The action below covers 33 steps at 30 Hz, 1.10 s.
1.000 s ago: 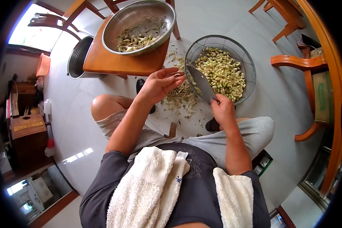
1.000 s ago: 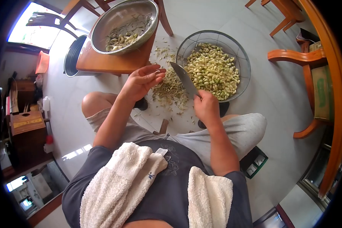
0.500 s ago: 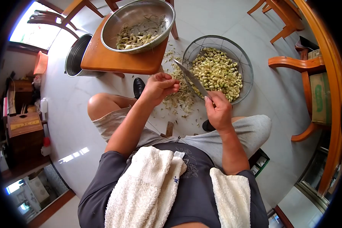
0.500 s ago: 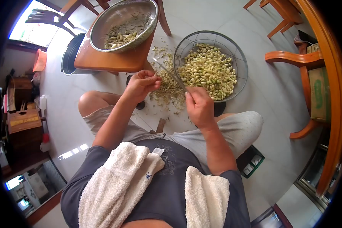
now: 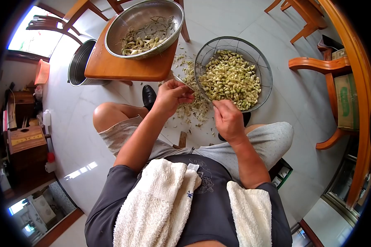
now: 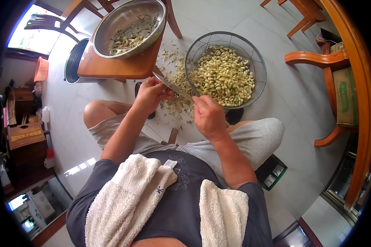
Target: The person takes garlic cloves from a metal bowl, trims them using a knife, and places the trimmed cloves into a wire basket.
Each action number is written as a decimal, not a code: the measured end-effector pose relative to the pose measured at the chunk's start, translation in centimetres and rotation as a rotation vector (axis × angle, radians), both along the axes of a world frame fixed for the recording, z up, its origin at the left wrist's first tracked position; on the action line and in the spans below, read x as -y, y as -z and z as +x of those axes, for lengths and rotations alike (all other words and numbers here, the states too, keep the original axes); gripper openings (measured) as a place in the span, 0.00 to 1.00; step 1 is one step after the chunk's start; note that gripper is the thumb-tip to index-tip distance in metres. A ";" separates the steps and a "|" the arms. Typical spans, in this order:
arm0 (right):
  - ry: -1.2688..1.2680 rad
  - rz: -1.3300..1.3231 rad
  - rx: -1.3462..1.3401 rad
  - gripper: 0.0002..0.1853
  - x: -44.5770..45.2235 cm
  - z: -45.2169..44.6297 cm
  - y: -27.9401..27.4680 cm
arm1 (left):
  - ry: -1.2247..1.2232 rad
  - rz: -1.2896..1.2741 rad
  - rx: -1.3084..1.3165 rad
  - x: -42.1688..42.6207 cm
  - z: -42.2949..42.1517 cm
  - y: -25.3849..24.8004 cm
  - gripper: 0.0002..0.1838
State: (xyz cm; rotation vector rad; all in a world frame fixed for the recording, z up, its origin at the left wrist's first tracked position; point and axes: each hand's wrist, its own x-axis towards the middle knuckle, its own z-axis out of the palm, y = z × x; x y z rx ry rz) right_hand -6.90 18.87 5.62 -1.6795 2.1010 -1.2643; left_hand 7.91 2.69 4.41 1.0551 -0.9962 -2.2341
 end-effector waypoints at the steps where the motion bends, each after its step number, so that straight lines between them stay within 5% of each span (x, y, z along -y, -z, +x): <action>1: 0.000 0.002 -0.012 0.11 0.0 0.1 0.0 | -0.003 0.016 -0.012 0.1 0.1 0.2 0.06; 7: 0.023 0.043 0.022 0.08 0.1 0.5 0.6 | 0.005 0.033 -0.058 0.1 0.8 0.4 0.05; 10: 0.067 0.363 0.103 0.07 -0.3 -0.8 2.4 | 0.039 0.041 -0.128 0.3 1.3 0.3 0.06; 33: 0.078 0.106 0.418 0.08 -0.4 -0.6 0.2 | -0.048 0.395 -0.439 1.1 1.0 1.5 0.04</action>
